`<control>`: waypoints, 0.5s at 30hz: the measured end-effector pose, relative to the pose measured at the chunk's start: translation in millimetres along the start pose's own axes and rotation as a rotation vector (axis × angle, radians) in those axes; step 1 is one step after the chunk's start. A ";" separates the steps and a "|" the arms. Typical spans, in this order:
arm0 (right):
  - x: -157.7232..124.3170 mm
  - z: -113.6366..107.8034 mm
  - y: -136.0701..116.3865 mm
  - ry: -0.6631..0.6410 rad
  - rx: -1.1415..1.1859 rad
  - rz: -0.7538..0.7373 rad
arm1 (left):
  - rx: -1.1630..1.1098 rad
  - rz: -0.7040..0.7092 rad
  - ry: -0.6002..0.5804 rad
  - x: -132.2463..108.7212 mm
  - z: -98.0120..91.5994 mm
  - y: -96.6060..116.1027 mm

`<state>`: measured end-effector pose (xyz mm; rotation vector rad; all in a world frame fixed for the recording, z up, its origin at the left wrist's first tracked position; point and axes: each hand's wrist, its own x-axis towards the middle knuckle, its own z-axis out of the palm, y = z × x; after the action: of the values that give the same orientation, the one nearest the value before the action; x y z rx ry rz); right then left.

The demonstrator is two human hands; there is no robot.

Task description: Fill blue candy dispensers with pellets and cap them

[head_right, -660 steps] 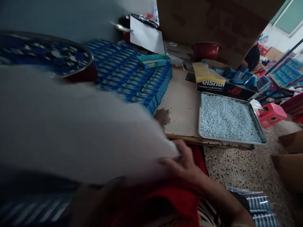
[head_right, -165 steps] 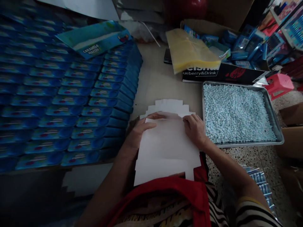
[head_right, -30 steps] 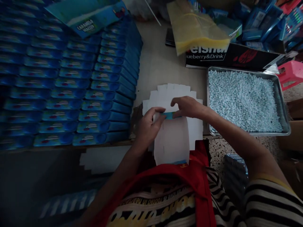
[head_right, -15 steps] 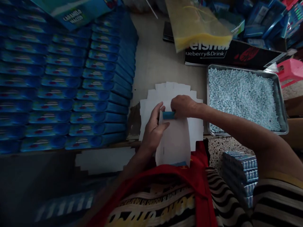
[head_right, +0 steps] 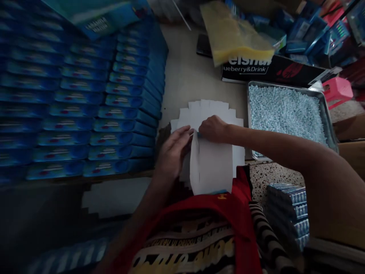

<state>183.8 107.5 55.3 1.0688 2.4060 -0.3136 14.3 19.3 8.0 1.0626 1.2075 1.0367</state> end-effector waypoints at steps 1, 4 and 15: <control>-4.1 -0.4 3.6 -0.012 -0.063 -0.006 | 0.039 0.059 0.029 -2.3 -10.6 7.0; -14.8 1.2 11.8 0.007 -0.144 -0.058 | 0.298 0.266 0.111 -3.9 -30.6 33.7; -18.6 -1.0 -4.1 0.145 -0.010 0.218 | 1.500 0.085 -0.469 109.4 43.0 77.0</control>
<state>191.2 93.4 65.9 1.3767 2.3830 -0.1533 62.1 138.6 64.8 2.3079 1.4708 -0.3066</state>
